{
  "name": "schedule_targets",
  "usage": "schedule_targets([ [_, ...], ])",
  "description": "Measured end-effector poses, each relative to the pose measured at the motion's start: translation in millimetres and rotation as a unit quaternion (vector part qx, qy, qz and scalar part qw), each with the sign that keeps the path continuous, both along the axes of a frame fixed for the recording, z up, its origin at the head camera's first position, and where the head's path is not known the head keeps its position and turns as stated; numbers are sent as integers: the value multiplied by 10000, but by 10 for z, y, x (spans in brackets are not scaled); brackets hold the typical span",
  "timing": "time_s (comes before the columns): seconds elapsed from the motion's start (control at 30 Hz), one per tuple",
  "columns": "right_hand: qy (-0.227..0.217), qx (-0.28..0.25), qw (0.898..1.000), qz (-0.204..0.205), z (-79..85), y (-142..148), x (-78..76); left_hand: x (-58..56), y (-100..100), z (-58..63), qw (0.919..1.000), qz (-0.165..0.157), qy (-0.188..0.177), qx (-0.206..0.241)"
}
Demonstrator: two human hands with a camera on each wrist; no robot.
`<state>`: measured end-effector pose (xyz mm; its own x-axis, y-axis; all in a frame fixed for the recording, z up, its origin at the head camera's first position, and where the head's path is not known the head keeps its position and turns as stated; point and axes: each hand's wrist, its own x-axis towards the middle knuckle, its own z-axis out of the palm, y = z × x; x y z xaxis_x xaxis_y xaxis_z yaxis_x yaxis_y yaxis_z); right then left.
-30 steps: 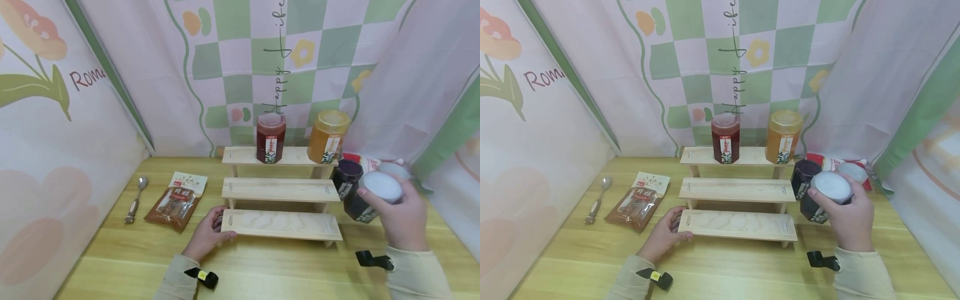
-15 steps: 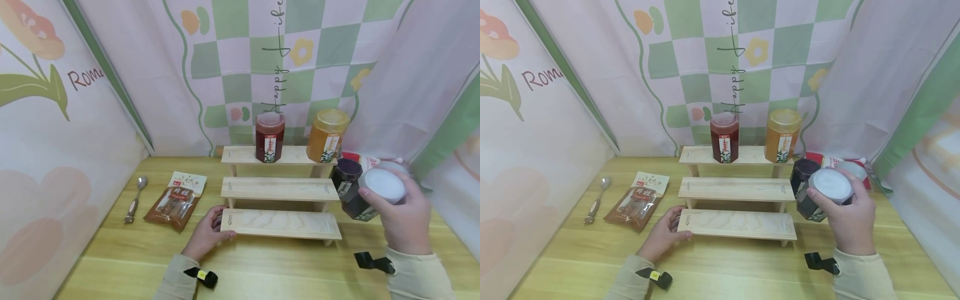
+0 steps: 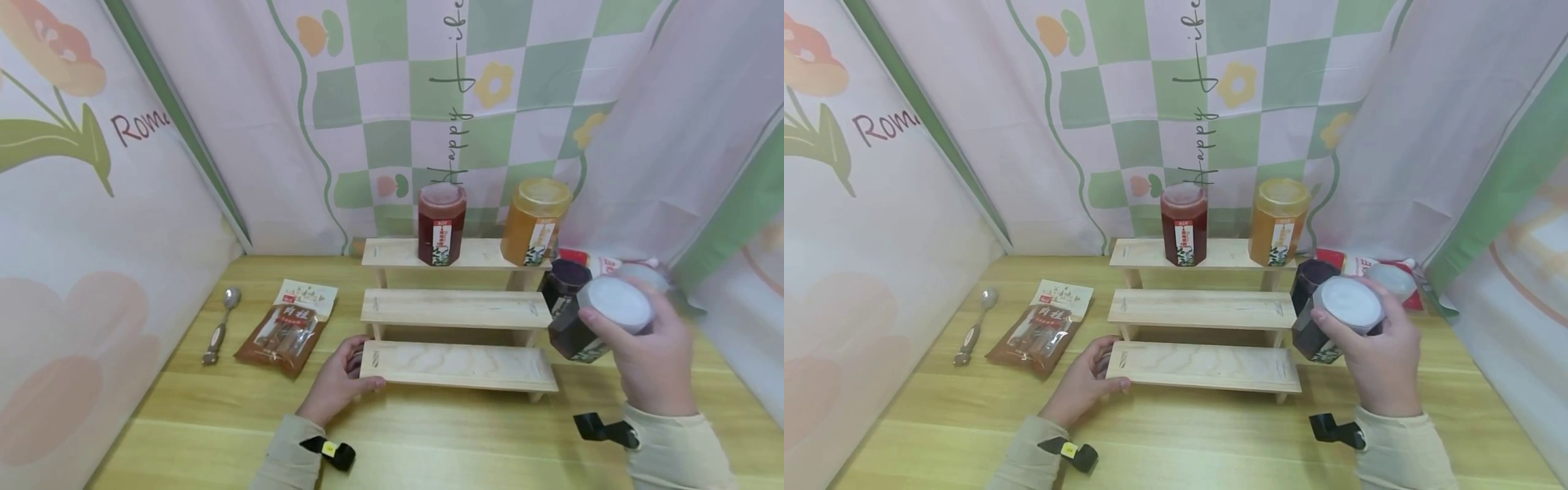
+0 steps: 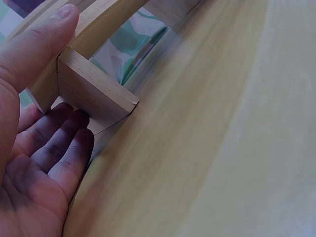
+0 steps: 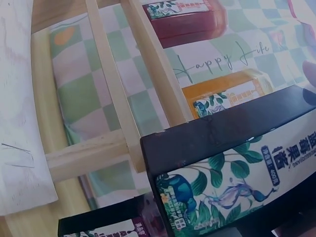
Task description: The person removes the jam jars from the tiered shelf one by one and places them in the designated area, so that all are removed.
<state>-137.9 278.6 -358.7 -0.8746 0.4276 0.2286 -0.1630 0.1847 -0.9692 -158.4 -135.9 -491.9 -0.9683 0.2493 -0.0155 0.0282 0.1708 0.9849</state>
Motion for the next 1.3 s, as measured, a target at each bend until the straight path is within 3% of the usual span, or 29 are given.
schedule_targets([
  [0.13, -323, 791, 9963, -108, -1, -35, 3, 3, -6, 0, 10000, -4, -13, -19],
  [0.3, -470, 1336, 9899, 22, 5, -67, -12, 4, -3, -9, 10000, -13, -45, 39],
  [0.8, -194, 1699, 9846, 353, 48, -184, -112, 11, -2, 12, 10000, -8, -58, 38],
  [1.3, -411, 1687, 9823, 708, 89, -352, -232, 9, -6, 16, 9999, 28, -111, -48],
])
